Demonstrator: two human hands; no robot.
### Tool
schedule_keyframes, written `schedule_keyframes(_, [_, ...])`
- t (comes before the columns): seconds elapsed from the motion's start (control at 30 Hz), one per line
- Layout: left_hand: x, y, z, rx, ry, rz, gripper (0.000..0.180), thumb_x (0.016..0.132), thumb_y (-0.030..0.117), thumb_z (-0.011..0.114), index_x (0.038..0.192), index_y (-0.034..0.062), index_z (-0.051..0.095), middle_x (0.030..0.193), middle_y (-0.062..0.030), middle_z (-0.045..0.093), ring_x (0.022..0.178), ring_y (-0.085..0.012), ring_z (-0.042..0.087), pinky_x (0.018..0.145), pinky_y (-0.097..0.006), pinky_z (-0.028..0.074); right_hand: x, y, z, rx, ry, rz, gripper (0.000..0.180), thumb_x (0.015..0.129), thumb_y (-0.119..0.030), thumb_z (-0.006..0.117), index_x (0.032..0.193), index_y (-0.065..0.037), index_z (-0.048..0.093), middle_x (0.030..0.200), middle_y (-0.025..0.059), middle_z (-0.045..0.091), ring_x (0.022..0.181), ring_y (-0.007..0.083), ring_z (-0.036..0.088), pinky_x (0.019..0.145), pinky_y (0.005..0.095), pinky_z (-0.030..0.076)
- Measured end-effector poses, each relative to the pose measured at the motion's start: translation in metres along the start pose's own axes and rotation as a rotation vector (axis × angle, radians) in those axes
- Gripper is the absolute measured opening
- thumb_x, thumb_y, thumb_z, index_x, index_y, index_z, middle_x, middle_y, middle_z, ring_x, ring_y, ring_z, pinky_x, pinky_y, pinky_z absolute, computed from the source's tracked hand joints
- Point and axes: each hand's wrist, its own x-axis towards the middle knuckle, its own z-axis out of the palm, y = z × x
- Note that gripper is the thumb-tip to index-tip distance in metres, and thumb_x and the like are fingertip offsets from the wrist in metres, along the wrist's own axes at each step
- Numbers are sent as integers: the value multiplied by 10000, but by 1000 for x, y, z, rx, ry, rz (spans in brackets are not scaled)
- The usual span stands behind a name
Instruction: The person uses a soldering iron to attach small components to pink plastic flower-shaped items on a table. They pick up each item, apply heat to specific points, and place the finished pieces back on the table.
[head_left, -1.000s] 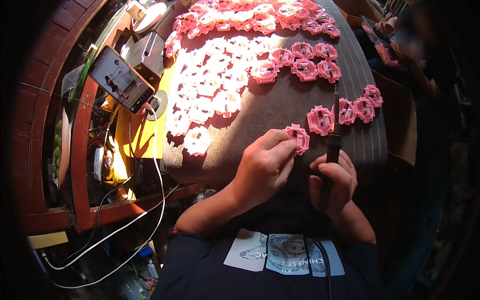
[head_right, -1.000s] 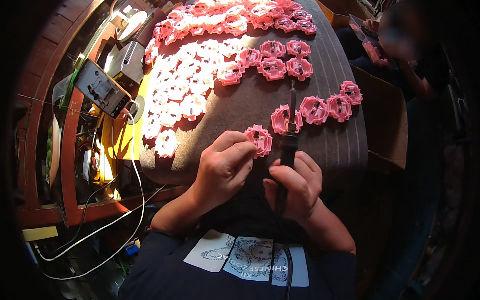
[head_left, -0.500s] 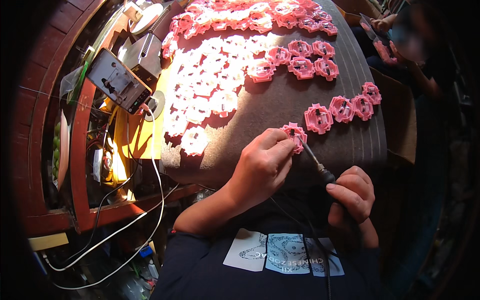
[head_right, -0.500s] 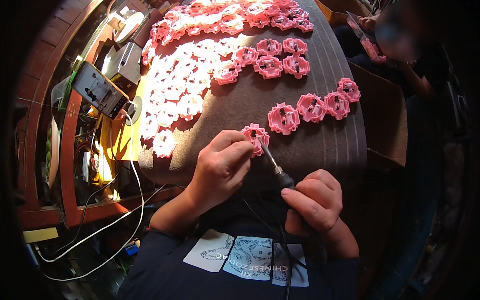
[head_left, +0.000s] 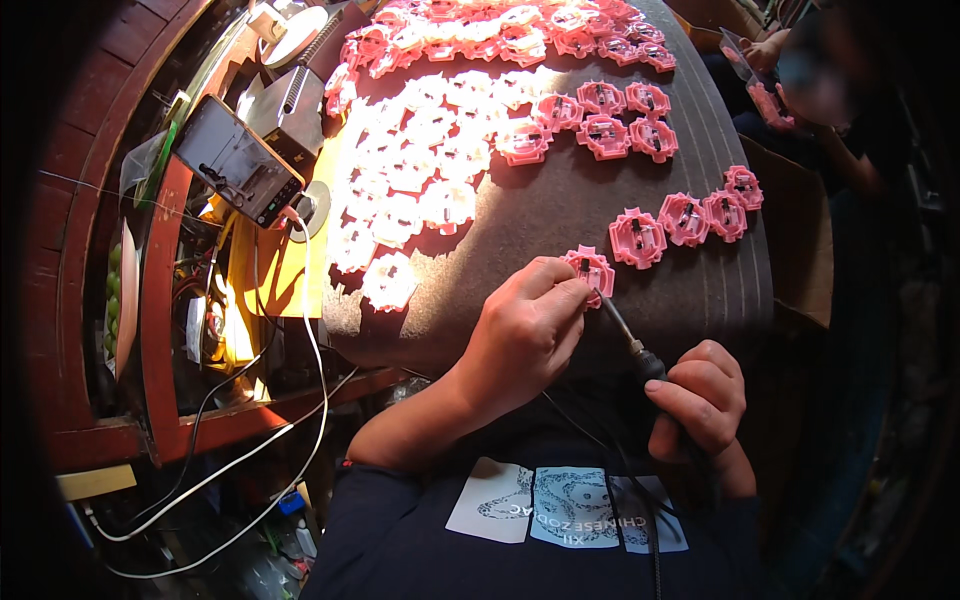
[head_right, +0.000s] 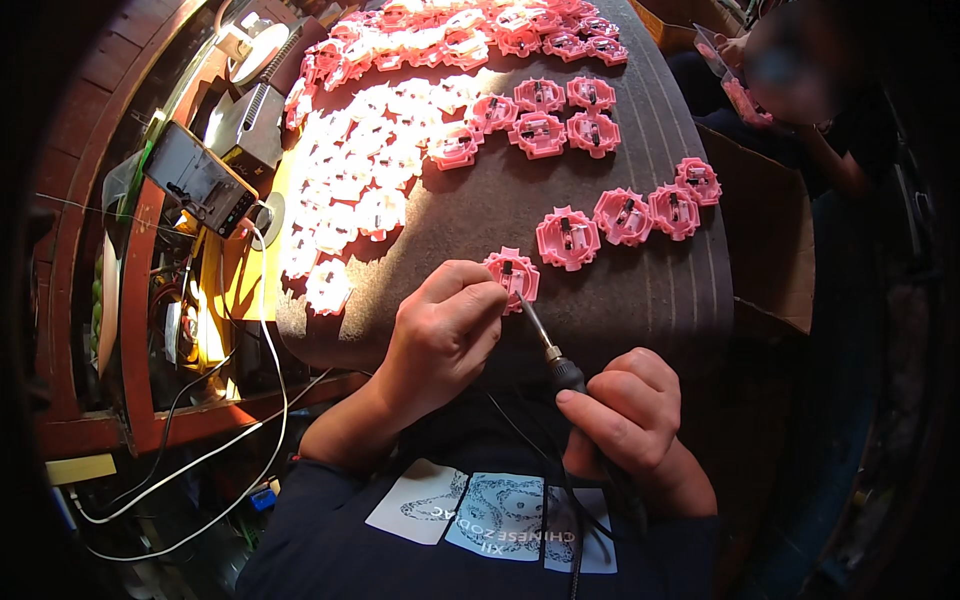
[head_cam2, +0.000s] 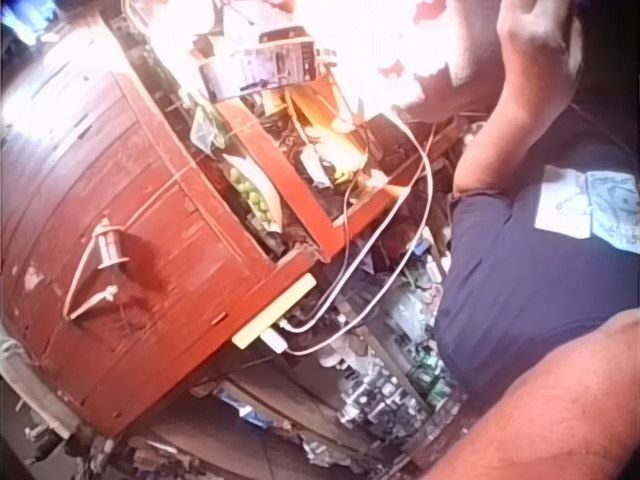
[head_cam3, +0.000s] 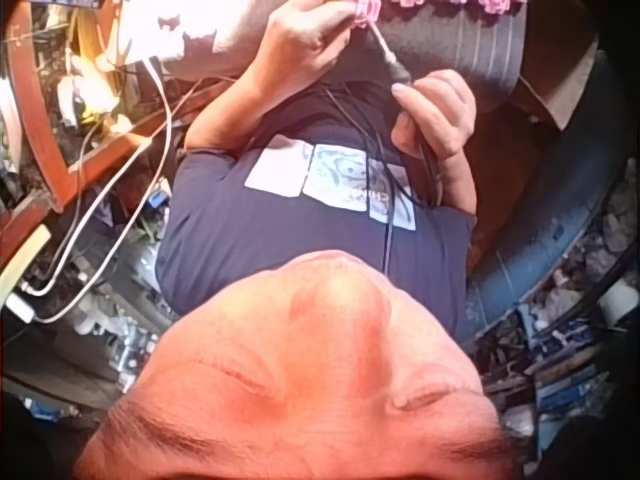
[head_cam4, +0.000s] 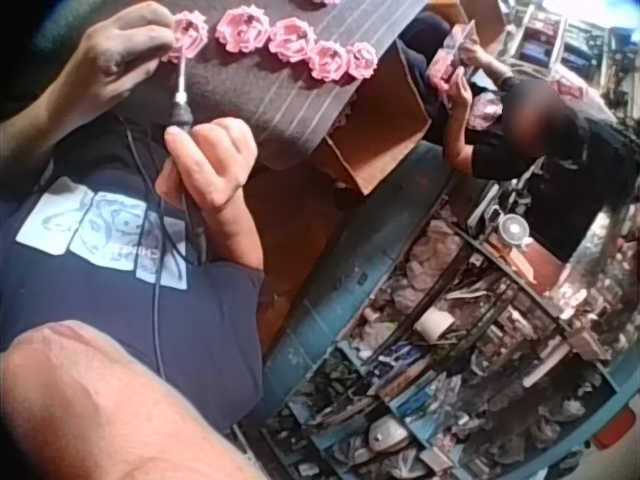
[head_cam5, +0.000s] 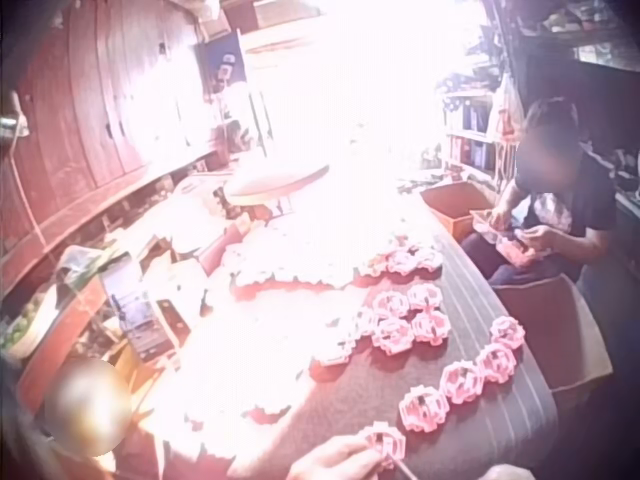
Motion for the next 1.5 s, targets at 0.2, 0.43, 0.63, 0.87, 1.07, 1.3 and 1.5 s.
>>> schedule_keyframes(0.2, [-1,0,0,6,1,-4,199,869,-86,745,1049,-1,734,1035,-143,669,880,-313,707,768,-385,576,-1,0,2,0,4,-3,229,947,-256,711,1024,-44,750,774,53,573,632,213,546,523,328,412])
schedule_keyframes(0.43, [-2,0,0,1,1,-16,193,870,-85,743,1043,-1,730,1036,-145,670,882,-313,708,770,-383,576,2,-1,1,-15,-29,-13,206,936,-227,701,1028,-48,748,779,55,568,633,214,544,526,331,422])
schedule_keyframes(0.63, [-1,0,1,12,6,0,194,871,-85,737,1047,-5,725,1038,-146,672,893,-317,711,779,-385,578,3,-1,0,-13,67,17,242,933,-183,698,1111,-22,725,836,85,598,651,228,572,556,343,467])
schedule_keyframes(0.87, [-1,-1,2,9,3,-1,194,872,-91,735,1047,-8,724,1034,-147,670,885,-321,710,775,-387,578,7,7,16,-29,102,112,373,949,-102,800,1283,23,692,961,150,639,744,233,615,623,333,493])
schedule_keyframes(1.07, [-1,1,0,10,4,-4,193,875,-87,738,1049,-4,728,1033,-148,669,881,-323,709,770,-390,577,18,19,23,-43,-51,174,373,911,-62,807,1266,-18,699,865,141,661,694,287,636,605,394,495])
schedule_keyframes(1.3, [0,0,0,4,3,0,191,883,-78,732,1057,0,726,1038,-150,671,900,-336,707,780,-402,582,39,32,47,-27,-67,204,557,773,11,823,1284,-62,613,1223,213,736,1014,412,749,831,461,602])
schedule_keyframes(1.5, [-1,-1,-1,5,-3,2,188,881,-78,731,1054,-3,721,1037,-153,670,912,-341,705,786,-405,584,42,35,47,-3,-136,207,517,773,49,793,1244,-64,612,1171,185,753,989,391,754,818,441,601])
